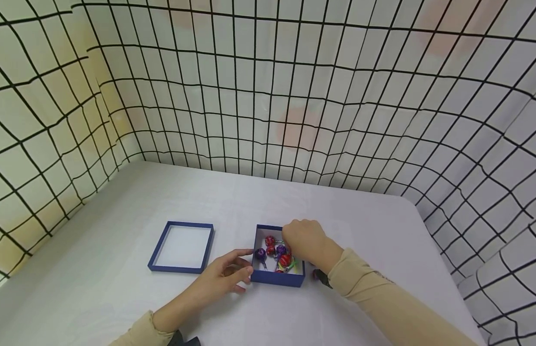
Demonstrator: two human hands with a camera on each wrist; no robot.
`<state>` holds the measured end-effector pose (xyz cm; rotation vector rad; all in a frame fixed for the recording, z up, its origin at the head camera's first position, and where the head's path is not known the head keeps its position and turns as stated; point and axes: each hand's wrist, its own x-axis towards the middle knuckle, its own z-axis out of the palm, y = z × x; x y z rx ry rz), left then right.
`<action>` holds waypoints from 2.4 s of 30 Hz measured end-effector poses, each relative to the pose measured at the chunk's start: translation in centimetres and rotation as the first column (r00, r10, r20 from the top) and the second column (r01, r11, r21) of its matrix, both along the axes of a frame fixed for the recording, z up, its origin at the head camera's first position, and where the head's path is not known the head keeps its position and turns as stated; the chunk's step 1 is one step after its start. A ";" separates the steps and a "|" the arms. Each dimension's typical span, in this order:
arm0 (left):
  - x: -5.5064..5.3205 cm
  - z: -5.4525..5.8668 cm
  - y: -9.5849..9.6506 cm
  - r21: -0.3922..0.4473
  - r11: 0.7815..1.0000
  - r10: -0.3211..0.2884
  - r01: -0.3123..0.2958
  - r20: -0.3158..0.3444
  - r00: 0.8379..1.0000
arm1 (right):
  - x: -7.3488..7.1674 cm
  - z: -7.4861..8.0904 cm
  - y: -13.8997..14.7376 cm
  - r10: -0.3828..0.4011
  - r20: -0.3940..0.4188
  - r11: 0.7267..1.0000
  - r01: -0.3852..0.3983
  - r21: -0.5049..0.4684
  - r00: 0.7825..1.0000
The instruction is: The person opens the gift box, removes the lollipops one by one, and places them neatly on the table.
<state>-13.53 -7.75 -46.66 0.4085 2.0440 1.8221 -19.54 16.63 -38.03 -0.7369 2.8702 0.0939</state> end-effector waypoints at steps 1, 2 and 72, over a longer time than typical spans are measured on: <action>0.0 0.0 0.0 0.000 1.000 0.000 0.000 0.000 1.000 | 0.0 0.0 0.0 -0.001 0.002 1.000 0.001 0.006 1.000; 0.0 0.0 0.0 0.000 1.000 0.000 0.000 0.000 1.000 | 0.0 0.0 0.0 -0.005 0.008 1.000 0.005 0.009 1.000; 0.0 -0.2 0.0 -0.007 1.000 0.008 -0.008 -0.001 1.000 | 0.4 -0.3 1.3 0.072 -0.065 0.997 -0.074 -0.027 0.995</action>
